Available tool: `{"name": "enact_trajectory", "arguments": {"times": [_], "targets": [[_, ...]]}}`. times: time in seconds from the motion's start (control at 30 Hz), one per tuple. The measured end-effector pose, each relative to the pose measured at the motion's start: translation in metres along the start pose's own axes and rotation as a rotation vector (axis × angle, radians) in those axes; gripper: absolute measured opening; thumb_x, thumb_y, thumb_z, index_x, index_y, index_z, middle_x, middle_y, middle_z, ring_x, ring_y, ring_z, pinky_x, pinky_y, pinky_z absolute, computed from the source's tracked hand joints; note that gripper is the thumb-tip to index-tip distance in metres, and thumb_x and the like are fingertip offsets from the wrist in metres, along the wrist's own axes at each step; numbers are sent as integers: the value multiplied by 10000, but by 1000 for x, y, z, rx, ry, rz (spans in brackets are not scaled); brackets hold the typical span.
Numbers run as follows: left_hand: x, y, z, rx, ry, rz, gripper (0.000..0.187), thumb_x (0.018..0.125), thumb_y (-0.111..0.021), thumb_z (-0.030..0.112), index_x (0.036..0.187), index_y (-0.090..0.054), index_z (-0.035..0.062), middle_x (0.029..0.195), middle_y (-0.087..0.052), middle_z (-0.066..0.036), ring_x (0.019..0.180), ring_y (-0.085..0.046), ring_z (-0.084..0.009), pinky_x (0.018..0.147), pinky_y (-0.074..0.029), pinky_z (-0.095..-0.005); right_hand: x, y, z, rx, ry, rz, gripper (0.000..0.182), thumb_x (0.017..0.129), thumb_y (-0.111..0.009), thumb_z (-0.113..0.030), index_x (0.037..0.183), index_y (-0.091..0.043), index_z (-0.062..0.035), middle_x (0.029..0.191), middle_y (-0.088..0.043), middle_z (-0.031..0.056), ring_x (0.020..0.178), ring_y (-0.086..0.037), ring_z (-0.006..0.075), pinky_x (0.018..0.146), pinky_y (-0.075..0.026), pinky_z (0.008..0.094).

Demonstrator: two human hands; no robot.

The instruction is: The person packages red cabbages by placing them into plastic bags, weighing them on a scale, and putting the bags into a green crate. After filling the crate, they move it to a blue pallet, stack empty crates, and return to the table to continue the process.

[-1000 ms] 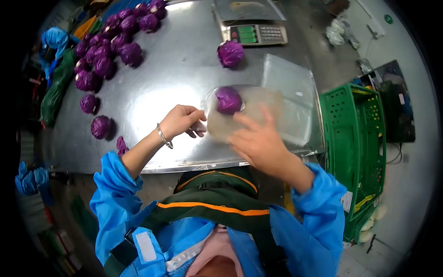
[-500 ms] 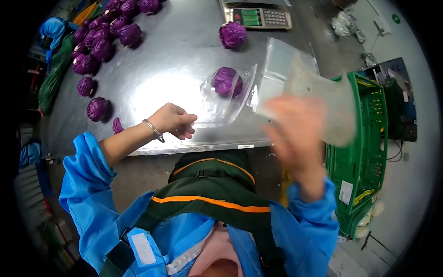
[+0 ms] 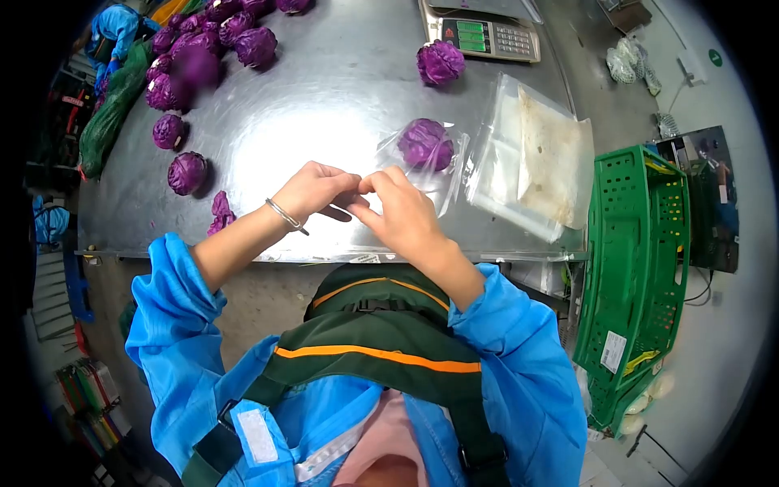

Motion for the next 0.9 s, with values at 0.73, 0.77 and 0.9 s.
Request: {"name": "enact_trajectory", "arguments": {"times": [0.73,0.77,0.9], "targets": [[20,2,22,43,-148,-80,271,903,-506,183,954,-628,-53,856,-663,-108,793,-642,-157,680,-550,-280,26,15,-13,56,149,22,129,736,-676,-106,778,-557,-80,743,-525,51,674,-504,207,680,-365,331],[18,1,24,41,-155,-86,274,904,-507,188,956,-628,-52,856,-663,-108,797,-641,-156,679,-550,-281,26,27,-19,162,130,-12,131,738,-674,-101,786,-555,-74,736,-515,47,662,-495,191,663,-372,331],[18,7,22,-39,-131,-78,289,902,-526,221,952,-634,-42,850,-664,-104,785,-637,-147,670,-552,-276,-63,217,-76,1191,693,203,172,677,-735,-44,756,-589,-89,695,-522,-16,535,-442,74,508,-367,200]]}}
Point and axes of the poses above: each hand's wrist, its own x-axis towards the middle knuckle, its own y-axis out of the back of the hand, z = x × y, the point moved 10 cm from there along x, towards the middle knuckle
